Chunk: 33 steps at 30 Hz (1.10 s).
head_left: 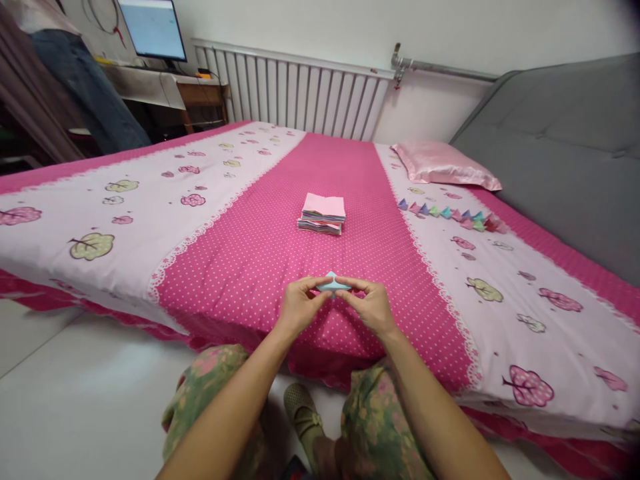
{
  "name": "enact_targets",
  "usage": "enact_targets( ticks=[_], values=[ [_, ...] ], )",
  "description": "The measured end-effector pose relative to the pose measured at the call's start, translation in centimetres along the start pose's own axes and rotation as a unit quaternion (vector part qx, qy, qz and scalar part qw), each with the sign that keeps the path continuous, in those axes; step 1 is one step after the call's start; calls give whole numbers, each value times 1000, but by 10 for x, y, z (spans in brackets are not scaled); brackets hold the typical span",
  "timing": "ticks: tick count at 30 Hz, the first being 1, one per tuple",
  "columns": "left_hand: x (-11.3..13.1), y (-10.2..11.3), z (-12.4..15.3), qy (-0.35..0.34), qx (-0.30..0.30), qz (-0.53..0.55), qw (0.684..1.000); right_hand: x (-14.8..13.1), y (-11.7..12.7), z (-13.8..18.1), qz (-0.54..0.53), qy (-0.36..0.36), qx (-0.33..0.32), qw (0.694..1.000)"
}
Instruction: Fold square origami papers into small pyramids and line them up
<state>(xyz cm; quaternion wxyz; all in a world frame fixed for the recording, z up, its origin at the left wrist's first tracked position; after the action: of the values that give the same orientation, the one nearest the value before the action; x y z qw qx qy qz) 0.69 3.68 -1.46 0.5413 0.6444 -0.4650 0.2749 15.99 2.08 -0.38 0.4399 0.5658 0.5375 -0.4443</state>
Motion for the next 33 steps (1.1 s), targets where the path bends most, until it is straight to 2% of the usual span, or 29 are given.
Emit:
enact_targets(
  ticks=[4, 11, 14, 19, 23, 26, 33],
  values=[
    [-3, 1, 1, 7, 20, -23, 1000, 1, 0, 0, 31, 11, 19, 999],
    [8, 6, 4, -86, 52, -135, 986, 5, 2, 0, 88, 72, 11, 993],
    [10, 7, 3, -98, 47, -145, 983, 0, 1, 1, 106, 107, 1, 989],
    [4, 6, 0, -60, 24, -126, 990, -4, 1, 2, 105, 103, -4, 989],
    [-5, 5, 0, 6, 27, -15, 1000, 0, 3, 2, 85, 54, 20, 995],
    [-8, 4, 0, 29, 39, 35, 998, 0, 4, 1, 75, 33, 32, 996],
    [-10, 4, 0, 44, 25, -19, 999, -6, 3, 3, 76, 58, 52, 994]
  ],
)
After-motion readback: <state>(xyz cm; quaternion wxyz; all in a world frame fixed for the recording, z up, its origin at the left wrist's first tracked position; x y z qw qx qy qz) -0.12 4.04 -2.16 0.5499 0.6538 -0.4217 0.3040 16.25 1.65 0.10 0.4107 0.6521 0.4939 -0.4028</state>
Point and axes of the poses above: each hand's wrist, its own z-axis away from the middle knuckle, its own y-axis out of the back of the hand, x = y × z, the point moved 3 cm from there along -z, towards the middle knuckle, and after that the axes turned 15 degrees about -z, right-handed, at the moved point
